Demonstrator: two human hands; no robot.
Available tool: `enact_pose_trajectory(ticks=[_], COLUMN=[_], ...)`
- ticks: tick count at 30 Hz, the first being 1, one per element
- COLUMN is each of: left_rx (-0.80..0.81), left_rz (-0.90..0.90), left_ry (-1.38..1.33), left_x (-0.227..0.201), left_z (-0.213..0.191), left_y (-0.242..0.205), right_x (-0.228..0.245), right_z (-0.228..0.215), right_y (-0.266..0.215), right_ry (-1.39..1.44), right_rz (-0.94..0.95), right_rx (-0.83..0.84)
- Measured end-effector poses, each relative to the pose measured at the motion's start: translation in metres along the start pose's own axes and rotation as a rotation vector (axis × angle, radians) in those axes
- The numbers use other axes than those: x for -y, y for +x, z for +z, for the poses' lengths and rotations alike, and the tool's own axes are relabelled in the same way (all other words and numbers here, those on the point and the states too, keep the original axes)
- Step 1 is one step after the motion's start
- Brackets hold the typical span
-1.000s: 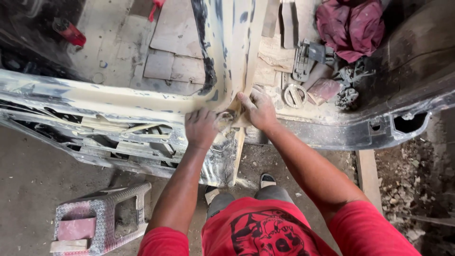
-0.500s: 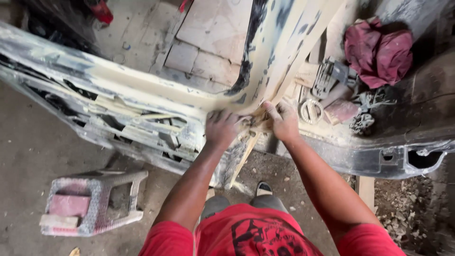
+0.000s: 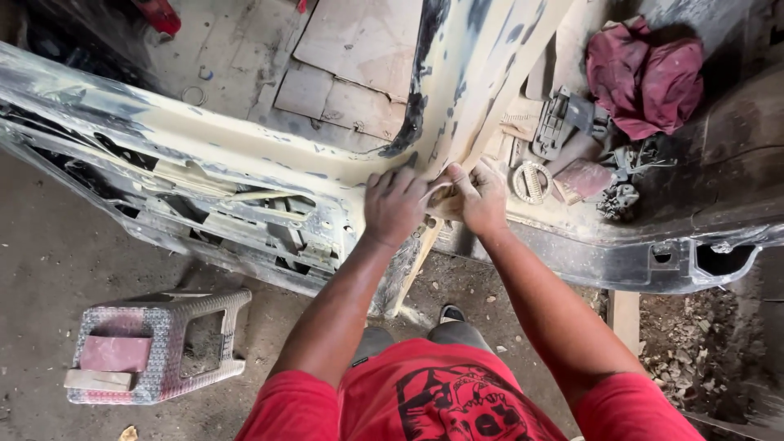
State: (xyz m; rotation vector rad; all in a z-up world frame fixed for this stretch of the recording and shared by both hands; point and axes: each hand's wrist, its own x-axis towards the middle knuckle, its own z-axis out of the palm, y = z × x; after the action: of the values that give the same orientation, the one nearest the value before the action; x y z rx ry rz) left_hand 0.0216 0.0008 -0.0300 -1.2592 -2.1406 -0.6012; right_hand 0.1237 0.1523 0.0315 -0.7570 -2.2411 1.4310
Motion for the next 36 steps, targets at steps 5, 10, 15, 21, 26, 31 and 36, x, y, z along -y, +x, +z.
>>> enact_pose_trajectory(ticks=[5,10,15,21,26,31,36], left_rx=[0.011,-0.005,-0.092,0.14,-0.094,-0.032,-0.018], left_rz=[0.007,0.001,0.038,-0.092,-0.026,-0.045,-0.038], left_ry=[0.066,0.096,0.173,-0.036,0.08,0.147,0.042], left_x=[0.01,0.002,0.004,0.004,-0.006,-0.002,0.003], left_z=[-0.002,-0.016,0.001,-0.024,-0.011,-0.002,0.006], left_y=[-0.012,-0.002,-0.007,0.0,0.0,-0.009,-0.011], right_x=[-0.011,-0.009,-0.014,0.002,-0.009,-0.014,-0.045], right_z=[-0.004,-0.004,0.0,-0.003,-0.005,-0.003,-0.001], right_y=[0.005,0.003,0.003,-0.002,-0.002,0.006,0.015], right_ry=[-0.007,0.013,0.04,0.052,0.014,-0.111,-0.144], right_rz=[-0.019,0.123,-0.117,-0.02,-0.057,-0.214,-0.091], right_rx=[0.014,0.061,0.034,0.035,0.048,0.037,0.054])
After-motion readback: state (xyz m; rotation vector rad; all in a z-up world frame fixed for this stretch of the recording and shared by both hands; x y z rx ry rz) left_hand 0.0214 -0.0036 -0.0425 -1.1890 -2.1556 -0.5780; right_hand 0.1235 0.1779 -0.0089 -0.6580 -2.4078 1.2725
